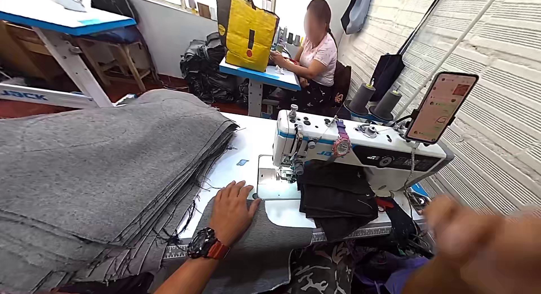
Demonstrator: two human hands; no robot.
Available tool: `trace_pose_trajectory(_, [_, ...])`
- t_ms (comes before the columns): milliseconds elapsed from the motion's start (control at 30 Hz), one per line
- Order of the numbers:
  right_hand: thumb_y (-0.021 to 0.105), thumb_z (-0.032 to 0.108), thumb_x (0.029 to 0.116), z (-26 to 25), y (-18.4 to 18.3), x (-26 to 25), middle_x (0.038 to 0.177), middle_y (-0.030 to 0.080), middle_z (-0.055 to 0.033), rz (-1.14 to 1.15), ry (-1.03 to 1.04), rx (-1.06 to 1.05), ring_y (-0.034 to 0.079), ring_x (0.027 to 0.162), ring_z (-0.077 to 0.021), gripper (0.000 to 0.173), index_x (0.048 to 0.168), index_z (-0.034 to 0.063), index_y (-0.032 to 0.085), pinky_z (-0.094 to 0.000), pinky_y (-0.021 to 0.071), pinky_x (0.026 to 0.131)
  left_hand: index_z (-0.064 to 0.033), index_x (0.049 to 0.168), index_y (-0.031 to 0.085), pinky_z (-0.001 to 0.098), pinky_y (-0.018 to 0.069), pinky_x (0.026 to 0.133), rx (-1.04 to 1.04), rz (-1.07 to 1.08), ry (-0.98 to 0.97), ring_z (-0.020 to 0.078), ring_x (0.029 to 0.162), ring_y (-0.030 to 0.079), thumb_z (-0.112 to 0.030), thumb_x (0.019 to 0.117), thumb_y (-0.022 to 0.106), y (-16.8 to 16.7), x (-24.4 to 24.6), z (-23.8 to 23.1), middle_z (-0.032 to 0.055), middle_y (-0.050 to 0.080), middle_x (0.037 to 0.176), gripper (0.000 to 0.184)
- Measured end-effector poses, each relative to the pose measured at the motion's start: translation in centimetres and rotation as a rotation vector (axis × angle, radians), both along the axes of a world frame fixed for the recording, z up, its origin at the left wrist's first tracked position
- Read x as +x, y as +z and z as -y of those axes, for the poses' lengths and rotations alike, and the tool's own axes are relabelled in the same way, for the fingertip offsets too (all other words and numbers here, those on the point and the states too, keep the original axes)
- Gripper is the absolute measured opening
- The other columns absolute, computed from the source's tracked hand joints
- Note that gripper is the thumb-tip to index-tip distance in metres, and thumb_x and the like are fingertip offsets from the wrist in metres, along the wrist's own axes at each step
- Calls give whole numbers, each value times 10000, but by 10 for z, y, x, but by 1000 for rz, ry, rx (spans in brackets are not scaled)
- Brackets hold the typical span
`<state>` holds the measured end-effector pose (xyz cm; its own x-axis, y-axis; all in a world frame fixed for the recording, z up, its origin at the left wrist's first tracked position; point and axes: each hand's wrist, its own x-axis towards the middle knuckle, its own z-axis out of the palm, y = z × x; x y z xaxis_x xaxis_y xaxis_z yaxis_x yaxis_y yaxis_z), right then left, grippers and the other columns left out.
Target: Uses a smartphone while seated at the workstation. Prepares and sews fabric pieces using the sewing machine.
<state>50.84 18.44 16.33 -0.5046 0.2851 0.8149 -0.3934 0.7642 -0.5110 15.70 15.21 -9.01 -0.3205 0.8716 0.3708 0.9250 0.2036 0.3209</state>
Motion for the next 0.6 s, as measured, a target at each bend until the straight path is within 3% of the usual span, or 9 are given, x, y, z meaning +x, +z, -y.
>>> trace_pose_trajectory(33, [587,368,1024,-42,0,15,956,717,99,-184,-269,19,707,912,-88,205,1186,244,608,-319,595,884,-84,1300,680,623,360,1142,1,7,-6,412,1389,503,-433,1000,566,1,0,0,182,605,1425,473])
trace_pose_trajectory(100, [439,264,1082,-126,12,44,1099,666,-4,-383,-725,-126,674,1021,-156,350,1385,89,456,-362,568,890,-81,1305,673,622,356,1147,-4,11,-12,415,1391,497,-428,1002,567,0,0,1,187,599,1427,473])
trace_pose_trajectory(167, [372,375,1101,-193,16,69,1273,617,-59,-292,-1066,-301,607,1146,-138,526,1508,42,365,-345,524,927,-71,1301,674,633,360,1137,8,7,-21,430,1382,501,-432,1002,567,-1,-1,2,198,602,1418,480])
trace_pose_trajectory(267, [245,481,1109,-245,6,73,1367,608,-121,-55,-1096,-474,610,1186,-190,615,1495,42,435,-418,515,955,-59,1286,685,637,358,1138,27,10,-28,447,1368,515,-443,995,561,-1,-2,1,210,611,1407,497])
trace_pose_trajectory(333, [227,484,1114,-259,-1,57,1170,676,-111,-85,-1102,-509,667,1030,-177,624,1304,30,611,-418,554,888,-72,1282,688,620,358,1146,24,16,-21,433,1372,516,-445,996,557,-3,-2,1,197,613,1410,489])
trace_pose_trajectory(367, [250,460,1120,-263,-6,49,1052,681,-106,-114,-1138,-471,667,954,-160,608,1177,12,657,-410,549,866,-70,1277,690,616,357,1148,24,18,-16,431,1372,516,-438,993,563,-3,-2,1,196,614,1409,481])
trace_pose_trajectory(433, [241,412,1131,-265,-15,37,954,666,-95,-149,-1222,-366,662,903,-130,595,1092,1,669,-383,545,861,-65,1286,686,609,353,1153,2,16,-6,425,1378,512,-426,996,568,-1,-1,3,197,610,1415,478])
trace_pose_trajectory(533, [274,301,1131,-262,-22,24,1046,679,-180,-76,-1365,-173,661,997,-194,510,1203,-46,640,-383,507,935,-80,1303,679,602,354,1155,-21,4,7,410,1388,505,-450,1004,558,0,-2,3,175,605,1430,491])
trace_pose_trajectory(600, [396,318,1104,-257,-25,25,1150,675,-209,12,-1380,-138,666,1070,-225,464,1321,-50,574,-388,506,979,-84,1291,686,608,353,1151,-9,1,12,407,1388,505,-442,996,569,-1,-1,1,171,610,1423,479])
